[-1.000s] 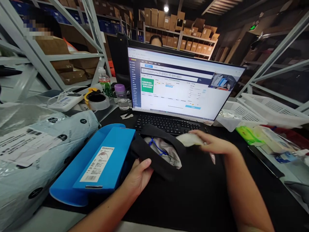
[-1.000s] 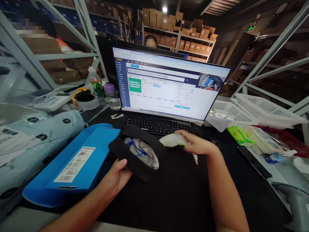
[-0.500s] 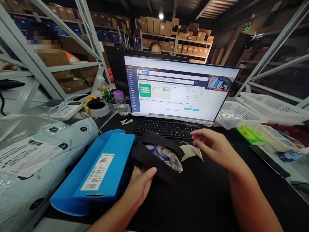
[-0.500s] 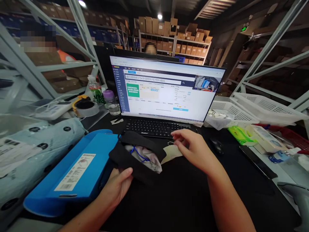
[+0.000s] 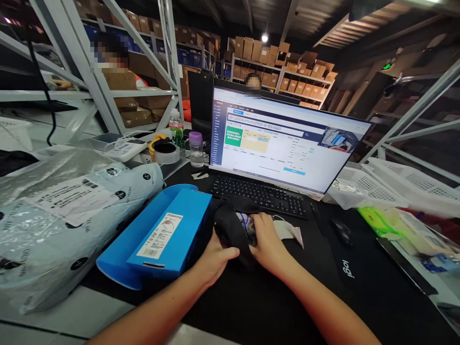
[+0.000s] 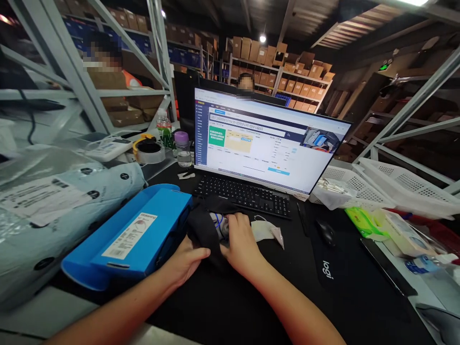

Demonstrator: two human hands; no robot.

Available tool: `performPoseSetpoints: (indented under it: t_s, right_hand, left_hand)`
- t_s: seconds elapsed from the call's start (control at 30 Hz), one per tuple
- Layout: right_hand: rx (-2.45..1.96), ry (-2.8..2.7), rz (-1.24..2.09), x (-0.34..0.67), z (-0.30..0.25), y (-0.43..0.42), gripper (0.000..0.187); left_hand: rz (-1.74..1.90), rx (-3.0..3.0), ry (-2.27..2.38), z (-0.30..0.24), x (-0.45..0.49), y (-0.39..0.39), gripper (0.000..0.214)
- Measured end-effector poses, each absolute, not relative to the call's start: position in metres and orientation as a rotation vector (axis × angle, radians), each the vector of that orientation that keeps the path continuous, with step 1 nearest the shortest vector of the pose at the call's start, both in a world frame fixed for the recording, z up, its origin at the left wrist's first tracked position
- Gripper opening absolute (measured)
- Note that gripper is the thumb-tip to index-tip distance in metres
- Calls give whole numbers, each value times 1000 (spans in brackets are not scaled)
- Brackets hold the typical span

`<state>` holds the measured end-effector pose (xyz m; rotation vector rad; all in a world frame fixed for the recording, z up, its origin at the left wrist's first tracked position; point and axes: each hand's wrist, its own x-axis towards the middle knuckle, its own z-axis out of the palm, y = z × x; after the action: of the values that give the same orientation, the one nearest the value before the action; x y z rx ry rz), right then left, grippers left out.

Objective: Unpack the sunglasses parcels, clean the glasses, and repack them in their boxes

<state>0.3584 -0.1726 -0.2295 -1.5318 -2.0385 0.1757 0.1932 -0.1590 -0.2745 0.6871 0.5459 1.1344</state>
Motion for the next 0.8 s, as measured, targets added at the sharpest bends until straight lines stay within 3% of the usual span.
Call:
performPoseSetpoints:
  t_s: [0.13, 0.23, 0.3, 0.47, 0.63, 0.7, 0.8]
  right_hand:
    - [-1502, -1991, 499, 364, -223, -172, 43]
    - [-1476, -2027, 563, 368, -221, -171, 53]
    - [-1439, -2040, 375, 367, -223, -173, 51]
    - [-1262, -2087, -179, 358, -228, -185, 26]
    - [-914, -2239, -565, 352, -224, -200, 23]
    - [-857, -2315, -516, 349, -222, -204, 24]
    - [-1164, -2353, -75, 351, -212, -206, 23]
  left_hand:
    - [1094, 649, 556, -275, 193, -158, 82]
    - [1078, 647, 547, -272, 195, -159, 78]
    - [1083, 637, 555, -268, 197, -162, 75]
    - [1104, 578, 669, -258, 200, -170, 74]
    - [1080, 467, 770, -256, 198, -166, 75]
    - [1054, 452, 784, -258, 198, -162, 75]
    - [1037, 450, 791, -262, 198, -158, 72]
